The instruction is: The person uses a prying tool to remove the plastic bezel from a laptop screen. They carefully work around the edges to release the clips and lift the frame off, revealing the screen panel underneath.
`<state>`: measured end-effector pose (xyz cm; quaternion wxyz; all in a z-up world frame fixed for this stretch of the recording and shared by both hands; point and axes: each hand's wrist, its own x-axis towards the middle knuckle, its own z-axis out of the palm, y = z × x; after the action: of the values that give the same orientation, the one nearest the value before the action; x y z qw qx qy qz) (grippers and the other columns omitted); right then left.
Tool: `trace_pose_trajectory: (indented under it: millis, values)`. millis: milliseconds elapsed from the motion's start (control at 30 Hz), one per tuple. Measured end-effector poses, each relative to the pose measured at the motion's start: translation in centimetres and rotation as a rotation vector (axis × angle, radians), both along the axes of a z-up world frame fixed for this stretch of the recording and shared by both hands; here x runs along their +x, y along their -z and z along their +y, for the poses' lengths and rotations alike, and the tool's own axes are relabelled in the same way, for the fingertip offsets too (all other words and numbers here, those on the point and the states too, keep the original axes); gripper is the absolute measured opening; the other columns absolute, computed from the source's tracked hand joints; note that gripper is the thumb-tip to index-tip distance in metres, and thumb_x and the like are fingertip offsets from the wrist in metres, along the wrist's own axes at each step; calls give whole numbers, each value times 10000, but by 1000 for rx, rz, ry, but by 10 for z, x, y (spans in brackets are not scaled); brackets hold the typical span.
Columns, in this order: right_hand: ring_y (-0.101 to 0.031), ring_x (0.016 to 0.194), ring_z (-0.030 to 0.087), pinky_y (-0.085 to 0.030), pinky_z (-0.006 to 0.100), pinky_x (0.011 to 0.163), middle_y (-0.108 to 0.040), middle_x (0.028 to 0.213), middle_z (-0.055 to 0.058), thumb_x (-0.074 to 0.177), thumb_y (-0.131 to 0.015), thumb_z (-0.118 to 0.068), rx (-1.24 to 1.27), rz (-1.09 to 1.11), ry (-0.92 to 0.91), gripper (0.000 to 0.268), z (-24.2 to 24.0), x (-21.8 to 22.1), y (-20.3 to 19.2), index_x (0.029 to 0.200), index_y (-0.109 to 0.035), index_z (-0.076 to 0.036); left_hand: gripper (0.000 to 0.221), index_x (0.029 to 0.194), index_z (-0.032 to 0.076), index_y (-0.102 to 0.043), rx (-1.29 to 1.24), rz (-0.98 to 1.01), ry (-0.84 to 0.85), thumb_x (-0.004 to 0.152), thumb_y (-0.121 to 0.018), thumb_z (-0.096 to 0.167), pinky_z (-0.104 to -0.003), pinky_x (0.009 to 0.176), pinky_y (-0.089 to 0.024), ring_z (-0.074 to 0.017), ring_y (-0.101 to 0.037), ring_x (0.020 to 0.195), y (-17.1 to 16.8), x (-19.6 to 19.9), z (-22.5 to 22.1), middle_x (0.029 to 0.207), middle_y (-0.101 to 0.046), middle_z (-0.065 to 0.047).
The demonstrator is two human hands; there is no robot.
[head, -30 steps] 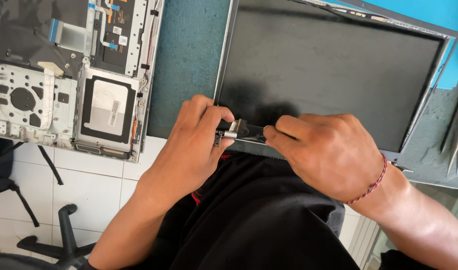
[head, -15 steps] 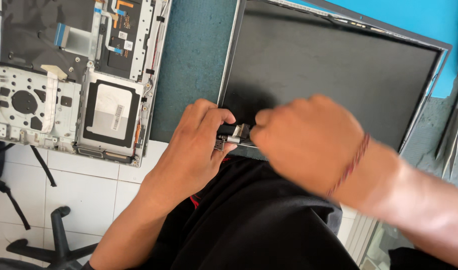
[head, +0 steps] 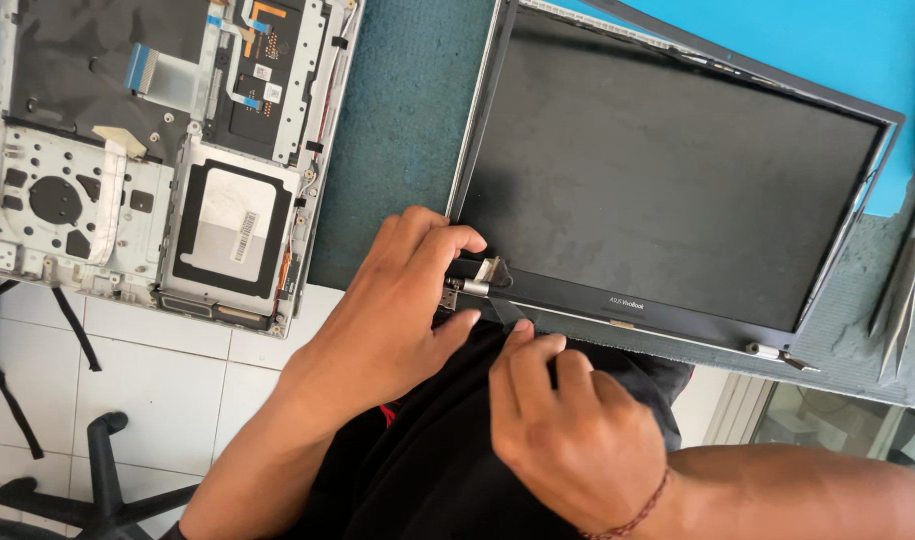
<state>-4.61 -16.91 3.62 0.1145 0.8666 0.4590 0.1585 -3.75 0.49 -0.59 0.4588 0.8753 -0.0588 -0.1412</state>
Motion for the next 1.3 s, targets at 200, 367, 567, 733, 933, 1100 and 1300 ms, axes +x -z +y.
trace_pose_trajectory:
  millis: [200,367,567,733,933,1100,1300]
  values:
    - [-461,526,131,-353,228,387,-468,644,32,864,-614,75,12,56,-17,253,-3,2,2,688,-570,-101,485,1214,60,-480,-53,70,-9,746,-610,65,-366,962,-389,-257,-460,1085,-6,1,1,1128,-459,-99]
    - [-416,515,114,-362,185,373,-450,695,35,897,-616,45,33,54,59,278,-6,-7,17,679,-518,-99,431,1221,52,-489,-75,52,-38,790,-511,71,-341,894,-418,-238,-473,1034,-12,1,-1,1091,-474,-92]
    - [-379,533,140,-364,226,408,-479,790,67,892,-593,54,151,197,144,125,-9,-10,18,798,-570,-25,303,1155,9,-541,-4,-35,-88,878,-473,109,-387,856,-441,-263,-532,970,-12,4,-8,1014,-510,-110]
    - [-590,739,223,-504,303,637,-566,934,70,897,-551,-13,338,558,197,124,-39,11,15,983,-631,-52,196,1074,12,-535,28,-68,-43,885,-485,30,-398,802,-431,-288,-524,906,-10,9,-8,961,-488,-129]
    - [-549,482,292,-495,411,457,-550,809,17,884,-515,-79,152,920,189,180,-55,56,6,995,-649,-127,233,1117,44,-551,69,21,-67,886,-529,61,-347,801,-458,-220,-552,846,-6,12,-11,993,-478,-83]
    - [-580,612,312,-485,463,589,-543,740,15,728,-440,15,-444,1070,270,259,-25,84,-12,745,-601,-187,245,1135,24,-533,75,-11,-81,895,-519,67,-365,807,-448,-239,-535,863,-5,11,-13,992,-460,-97]
    - [-512,647,164,-462,260,386,-496,813,17,739,-535,-53,-56,330,211,457,-37,0,12,1187,-629,-58,265,1112,18,-543,74,5,-110,866,-515,113,-373,894,-424,-265,-533,983,-10,10,-17,1043,-469,-116]
